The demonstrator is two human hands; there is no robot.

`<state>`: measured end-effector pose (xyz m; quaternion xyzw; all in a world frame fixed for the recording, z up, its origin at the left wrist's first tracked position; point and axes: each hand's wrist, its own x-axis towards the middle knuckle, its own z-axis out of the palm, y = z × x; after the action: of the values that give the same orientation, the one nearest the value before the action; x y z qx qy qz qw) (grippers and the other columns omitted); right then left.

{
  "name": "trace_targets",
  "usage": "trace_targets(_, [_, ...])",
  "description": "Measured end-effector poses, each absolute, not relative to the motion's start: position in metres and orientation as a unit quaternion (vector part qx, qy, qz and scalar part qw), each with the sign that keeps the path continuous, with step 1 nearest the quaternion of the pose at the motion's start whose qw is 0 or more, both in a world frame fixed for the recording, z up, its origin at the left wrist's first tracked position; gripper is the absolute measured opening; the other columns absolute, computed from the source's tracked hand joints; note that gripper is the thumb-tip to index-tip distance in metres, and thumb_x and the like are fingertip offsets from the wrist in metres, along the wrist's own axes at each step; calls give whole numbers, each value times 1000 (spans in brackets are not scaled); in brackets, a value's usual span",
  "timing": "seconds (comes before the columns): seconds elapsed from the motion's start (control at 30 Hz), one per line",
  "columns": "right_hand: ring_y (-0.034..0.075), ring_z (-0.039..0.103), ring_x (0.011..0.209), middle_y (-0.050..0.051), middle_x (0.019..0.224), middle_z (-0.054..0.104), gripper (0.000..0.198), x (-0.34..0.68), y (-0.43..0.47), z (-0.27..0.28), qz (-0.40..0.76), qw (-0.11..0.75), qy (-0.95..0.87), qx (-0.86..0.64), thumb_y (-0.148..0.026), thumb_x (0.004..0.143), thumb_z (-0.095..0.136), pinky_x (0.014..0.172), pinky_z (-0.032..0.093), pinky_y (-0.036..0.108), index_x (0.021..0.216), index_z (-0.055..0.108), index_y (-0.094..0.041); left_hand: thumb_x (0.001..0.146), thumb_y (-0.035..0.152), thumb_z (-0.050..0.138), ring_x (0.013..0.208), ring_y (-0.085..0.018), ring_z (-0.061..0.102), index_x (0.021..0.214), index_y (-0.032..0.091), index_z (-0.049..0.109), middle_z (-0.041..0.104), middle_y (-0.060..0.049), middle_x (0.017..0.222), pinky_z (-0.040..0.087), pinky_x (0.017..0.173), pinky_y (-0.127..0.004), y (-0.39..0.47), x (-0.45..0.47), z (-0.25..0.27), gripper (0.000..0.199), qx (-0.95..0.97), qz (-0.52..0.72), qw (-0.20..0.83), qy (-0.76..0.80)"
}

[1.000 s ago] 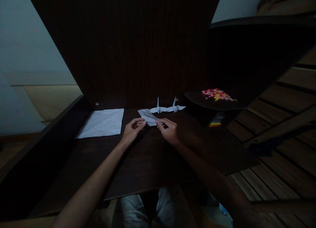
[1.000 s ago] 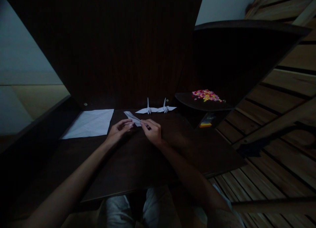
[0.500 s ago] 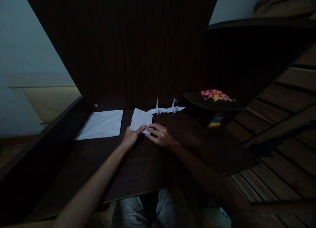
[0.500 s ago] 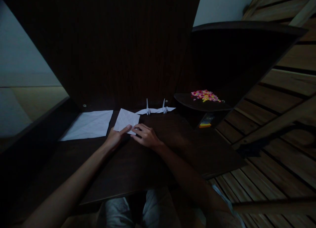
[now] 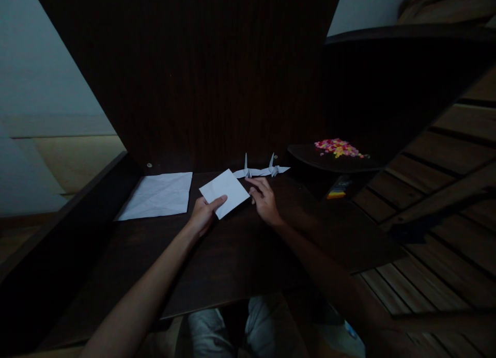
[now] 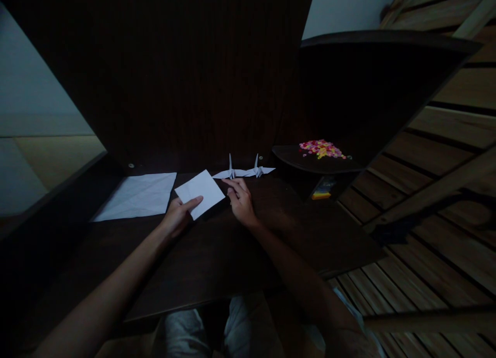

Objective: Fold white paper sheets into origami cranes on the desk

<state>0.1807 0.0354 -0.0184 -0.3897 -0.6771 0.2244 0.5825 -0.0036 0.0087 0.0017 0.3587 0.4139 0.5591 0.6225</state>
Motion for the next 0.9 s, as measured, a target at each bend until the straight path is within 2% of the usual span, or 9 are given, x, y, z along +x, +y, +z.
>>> trace_targets(0.07, [16,53,77,6,104,52,36,182,38,-19,305,555,-678,-372,-30,89,48,49,47,23,124,58,-31,57,22,82,93,-25,67,91,10,69,72,-13,99,53,84,-33,9,-4,3,39,349,556,634,408])
trace_targets(0.13, [14,51,73,6,103,51,42,183,37,-17,360,525,-688,-347,-31,88,49,44,44,20,129,53,-33,58,20,80,88,-23,68,91,9,69,73,-12,96,55,77,-30,9,-4,3,36,342,547,648,405])
trace_targets(0.2, [13,50,70,5,101,51,44,183,35,-15,393,494,-704,-326,-32,88,48,45,45,20,132,51,-34,60,19,78,77,-20,68,90,9,69,73,-11,91,55,63,-26,8,-4,4,33,341,533,657,410])
trace_targets(0.27, [12,51,69,4,99,50,44,183,32,-13,414,472,-712,-314,-32,88,48,47,47,21,131,51,-34,62,19,76,65,-17,65,88,9,68,72,-10,86,49,48,-23,8,-4,5,29,349,521,657,418])
trace_targets(0.33, [13,53,70,4,100,51,42,183,31,-11,429,466,-710,-307,-33,87,49,49,49,22,129,54,-33,63,19,75,57,-14,60,85,9,68,71,-8,80,43,40,-21,7,-4,6,26,358,519,651,423])
trace_targets(0.57, [13,58,72,5,103,51,34,185,26,-8,464,464,-703,-275,-36,76,65,49,48,21,107,64,-24,61,22,76,50,-11,54,81,7,67,66,-6,70,41,38,-21,7,-4,4,27,393,504,644,420])
trace_targets(0.77, [10,58,61,4,95,54,24,178,24,-6,445,488,-681,-317,-40,75,67,47,47,22,89,63,-20,64,29,75,46,-11,55,82,7,67,67,-7,65,43,43,-22,10,-5,-4,29,430,476,644,417])
trace_targets(0.9, [10,58,55,1,83,58,28,174,28,-12,445,513,-647,-347,-43,72,69,43,46,22,81,59,-19,62,32,76,44,-11,55,83,7,67,68,-8,66,45,44,-23,10,-4,-7,33,444,466,638,422])
